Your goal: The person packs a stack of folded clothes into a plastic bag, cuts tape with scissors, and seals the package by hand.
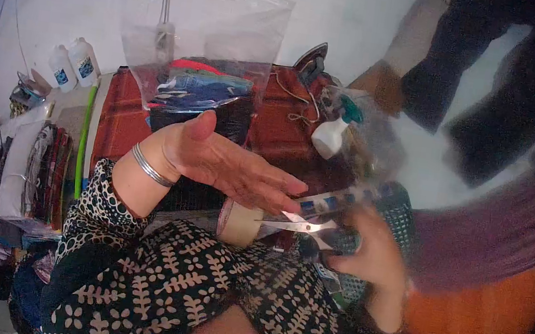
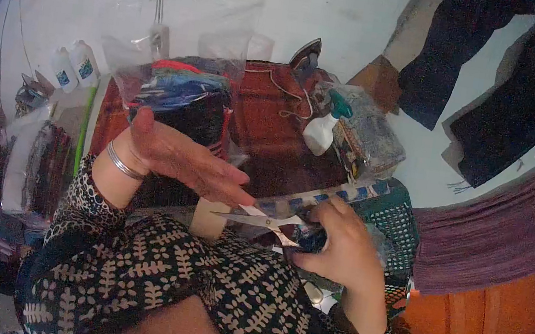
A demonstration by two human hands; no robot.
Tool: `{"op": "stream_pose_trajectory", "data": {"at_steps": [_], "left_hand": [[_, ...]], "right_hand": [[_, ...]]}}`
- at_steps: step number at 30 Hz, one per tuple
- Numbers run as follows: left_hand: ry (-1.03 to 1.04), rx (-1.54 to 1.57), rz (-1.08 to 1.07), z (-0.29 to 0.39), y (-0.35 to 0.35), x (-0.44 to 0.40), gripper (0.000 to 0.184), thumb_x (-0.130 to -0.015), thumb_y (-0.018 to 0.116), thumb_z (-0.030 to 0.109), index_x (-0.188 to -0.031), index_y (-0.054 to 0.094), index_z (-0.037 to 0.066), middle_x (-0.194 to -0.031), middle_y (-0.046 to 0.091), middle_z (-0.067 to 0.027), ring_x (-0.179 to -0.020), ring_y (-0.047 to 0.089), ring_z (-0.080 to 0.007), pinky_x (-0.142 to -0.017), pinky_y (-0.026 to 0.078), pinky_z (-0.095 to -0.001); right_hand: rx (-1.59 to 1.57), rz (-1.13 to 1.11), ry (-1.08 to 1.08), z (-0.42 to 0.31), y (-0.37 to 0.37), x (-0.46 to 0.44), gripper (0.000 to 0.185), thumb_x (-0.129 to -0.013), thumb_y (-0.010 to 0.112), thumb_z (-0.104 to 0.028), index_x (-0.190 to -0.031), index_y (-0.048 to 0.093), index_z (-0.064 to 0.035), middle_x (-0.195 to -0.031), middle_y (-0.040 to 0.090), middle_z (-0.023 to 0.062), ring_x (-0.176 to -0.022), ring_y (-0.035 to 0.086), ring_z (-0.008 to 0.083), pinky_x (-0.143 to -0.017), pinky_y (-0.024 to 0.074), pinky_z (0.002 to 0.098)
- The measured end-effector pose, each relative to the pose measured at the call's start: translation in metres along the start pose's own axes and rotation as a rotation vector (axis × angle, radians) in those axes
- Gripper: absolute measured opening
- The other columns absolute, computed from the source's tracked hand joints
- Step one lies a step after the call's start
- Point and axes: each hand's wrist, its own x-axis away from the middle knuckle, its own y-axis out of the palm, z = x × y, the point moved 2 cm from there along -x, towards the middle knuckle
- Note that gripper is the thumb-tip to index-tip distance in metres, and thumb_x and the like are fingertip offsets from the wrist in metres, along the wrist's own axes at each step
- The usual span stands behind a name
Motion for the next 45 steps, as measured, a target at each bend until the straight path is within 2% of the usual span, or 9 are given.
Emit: {"op": "stream_pose_trajectory", "data": {"at_steps": [8, 13, 19, 23, 26, 28, 31, 36, 45], "left_hand": [[-0.033, -0.017, 0.033, 0.005, 0.008, -0.002, 0.142, -0.052, 0.030, 0.098, -0.143, 0.006, -0.008, -0.147, 0.023, -0.0263, -0.139, 0.020, -0.0307, -0.111, 0.014, -0.0408], [-0.039, -0.016, 0.040, 0.008, 0.012, -0.003, 0.143, -0.050, 0.032, 0.098, -0.143, 0.006, -0.008, -0.147, 0.023, -0.0261, -0.139, 0.020, -0.0294, -0.111, 0.014, -0.0397], [-0.041, -0.002, 0.058, 0.010, 0.016, -0.007, 0.144, -0.049, 0.031, 0.098, -0.143, 0.005, -0.008, -0.147, 0.022, -0.0260, -0.140, 0.019, -0.0276, -0.112, 0.011, -0.0397], [0.009, -0.016, -0.014, 0.006, 0.011, -0.007, 0.142, -0.053, 0.029, 0.097, -0.143, 0.004, -0.009, -0.148, 0.020, -0.0256, -0.140, 0.017, -0.0281, -0.112, 0.009, -0.0398], [0.035, -0.025, -0.026, 0.009, 0.014, -0.008, 0.138, -0.057, 0.027, 0.096, -0.142, 0.005, -0.010, -0.148, 0.019, -0.0253, -0.141, 0.016, -0.0281, -0.113, 0.009, -0.0394], [0.031, -0.025, -0.013, 0.009, 0.015, -0.008, 0.135, -0.059, 0.026, 0.095, -0.142, 0.006, -0.010, -0.148, 0.018, -0.0251, -0.141, 0.016, -0.0281, -0.113, 0.008, -0.0391], [0.065, -0.010, -0.029, 0.005, 0.012, -0.009, 0.133, -0.061, 0.023, 0.094, -0.142, 0.011, -0.011, -0.149, 0.017, -0.0247, -0.141, 0.016, -0.0271, -0.113, 0.008, -0.0381], [0.235, -0.038, -0.095, 0.002, 0.006, -0.005, 0.132, -0.061, 0.017, 0.095, -0.141, 0.014, -0.010, -0.150, 0.015, -0.0229, -0.141, 0.014, -0.0308, -0.113, 0.005, -0.0420], [0.206, -0.071, -0.089, 0.014, 0.013, -0.003, 0.134, -0.059, 0.016, 0.095, -0.141, 0.016, -0.010, -0.150, 0.015, -0.0241, -0.140, 0.013, -0.0342, -0.113, 0.006, -0.0440]], "right_hand": [[0.004, -0.049, -0.011, -0.008, 0.000, -0.013, 0.048, -0.046, 0.079, -0.024, -0.085, 0.060, -0.0019, -0.085, 0.055, 0.0151, -0.086, 0.056, 0.0350, -0.073, 0.0453, 0.0408], [-0.118, -0.070, -0.007, -0.002, -0.002, -0.014, 0.037, -0.050, 0.079, -0.020, -0.077, 0.061, -0.0025, -0.078, 0.059, 0.0140, -0.077, 0.058, 0.0350, -0.068, 0.0462, 0.0412], [-0.156, -0.046, -0.018, -0.013, 0.000, -0.020, 0.035, -0.050, 0.080, -0.018, -0.076, 0.062, -0.0030, -0.078, 0.060, 0.0139, -0.076, 0.059, 0.0341, -0.066, 0.0466, 0.0406], [-0.099, -0.041, -0.045, -0.012, 0.000, -0.020, 0.034, -0.050, 0.080, -0.017, -0.075, 0.062, -0.0032, -0.075, 0.060, 0.0130, -0.075, 0.059, 0.0344, -0.066, 0.0465, 0.0404], [-0.103, -0.096, 0.007, -0.011, -0.001, -0.016, 0.037, -0.050, 0.080, -0.017, -0.078, 0.061, -0.0027, -0.081, 0.059, 0.0139, -0.080, 0.058, 0.0347, -0.069, 0.0464, 0.0407], [-0.099, -0.025, 0.057, -0.012, 0.002, -0.013, 0.046, -0.047, 0.081, -0.018, -0.085, 0.059, -0.0028, -0.089, 0.058, 0.0150, -0.086, 0.057, 0.0346, -0.072, 0.0461, 0.0407], [-0.044, -0.066, 0.032, -0.014, -0.008, -0.008, 0.054, -0.045, 0.081, -0.018, -0.090, 0.056, -0.0031, -0.094, 0.055, 0.0153, -0.089, 0.055, 0.0342, -0.075, 0.0460, 0.0401], [-0.016, -0.036, 0.070, 0.008, -0.019, 0.027, 0.056, -0.044, 0.082, -0.017, -0.090, 0.053, -0.0031, -0.092, 0.053, 0.0140, -0.087, 0.055, 0.0341, -0.076, 0.0458, 0.0380], [0.038, -0.001, 0.041, 0.006, -0.007, 0.019, 0.058, -0.045, 0.081, -0.020, -0.093, 0.055, -0.0026, -0.094, 0.054, 0.0138, -0.092, 0.053, 0.0340, -0.080, 0.0449, 0.0374]]}}
